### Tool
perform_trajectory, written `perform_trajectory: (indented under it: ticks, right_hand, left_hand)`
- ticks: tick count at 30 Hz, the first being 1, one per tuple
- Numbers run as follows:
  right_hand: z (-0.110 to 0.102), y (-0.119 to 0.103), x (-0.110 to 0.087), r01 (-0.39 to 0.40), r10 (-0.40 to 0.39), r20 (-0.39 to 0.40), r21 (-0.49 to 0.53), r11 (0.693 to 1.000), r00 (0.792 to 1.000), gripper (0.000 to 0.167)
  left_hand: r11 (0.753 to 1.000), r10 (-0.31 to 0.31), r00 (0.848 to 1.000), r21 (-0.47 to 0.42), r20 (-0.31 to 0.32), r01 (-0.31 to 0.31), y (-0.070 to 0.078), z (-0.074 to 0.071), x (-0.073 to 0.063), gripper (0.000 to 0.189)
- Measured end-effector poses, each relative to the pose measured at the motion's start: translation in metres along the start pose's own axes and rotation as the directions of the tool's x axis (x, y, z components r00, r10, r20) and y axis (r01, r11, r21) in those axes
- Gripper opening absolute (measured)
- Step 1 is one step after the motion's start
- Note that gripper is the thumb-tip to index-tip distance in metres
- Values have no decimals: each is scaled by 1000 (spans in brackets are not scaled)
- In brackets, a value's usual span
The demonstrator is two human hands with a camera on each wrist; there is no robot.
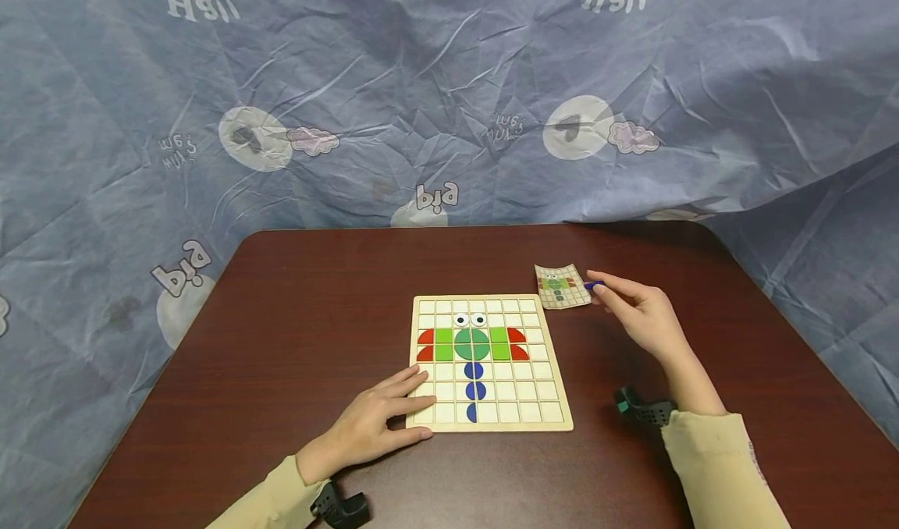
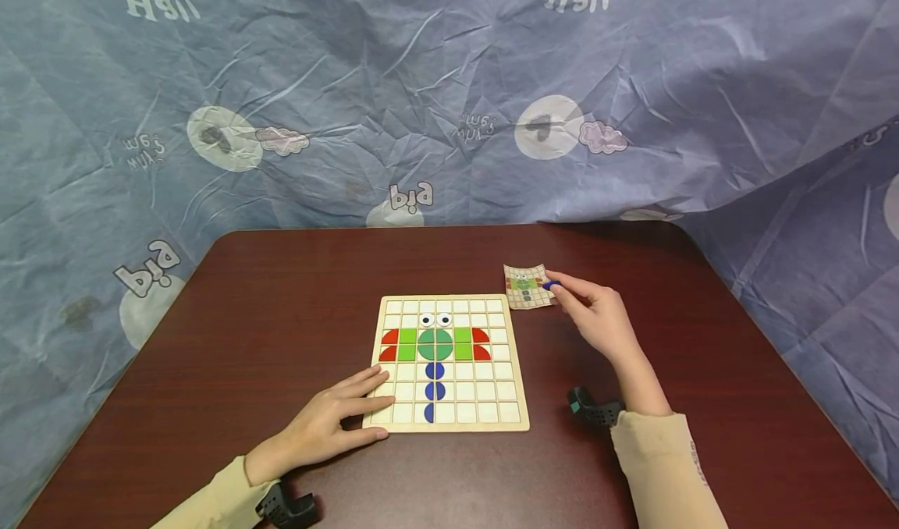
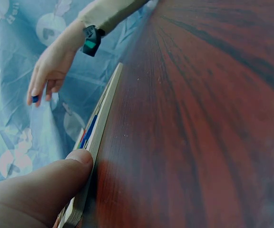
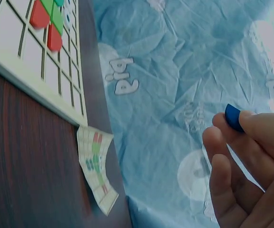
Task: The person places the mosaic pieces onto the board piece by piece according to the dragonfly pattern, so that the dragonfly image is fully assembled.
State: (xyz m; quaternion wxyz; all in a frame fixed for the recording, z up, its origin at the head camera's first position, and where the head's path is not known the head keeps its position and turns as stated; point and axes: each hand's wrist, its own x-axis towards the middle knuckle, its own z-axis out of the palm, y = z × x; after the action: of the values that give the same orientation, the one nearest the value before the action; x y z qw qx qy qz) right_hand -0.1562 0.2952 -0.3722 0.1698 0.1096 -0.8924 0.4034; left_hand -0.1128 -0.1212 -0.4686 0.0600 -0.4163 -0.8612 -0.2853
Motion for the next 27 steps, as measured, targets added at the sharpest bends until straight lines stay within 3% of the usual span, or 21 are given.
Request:
perform_trajectory:
  ticks: [6,13,21,27]
  right_hand:
    - [7,-11,-1,20,-20,5,-6,1000,1000,30]
    - [16,-32,-4,2,-4,40,60,998,999,21]
    - [32,-35,-6,11,-28,147,112,994,989,21]
    - [48,-38,-8,9,-50,253,159,987,966,21]
  left_hand:
    - [1000,3,1000,7,2,-3,0,0,0,46]
    - [1000,4,1000,12,2,-4,0,0,0,46]
    - [1000,8,1000,11,-1,-8,0,0,0,46]
    - [1000,11,1000,10,-3,-11,0,0,0,45]
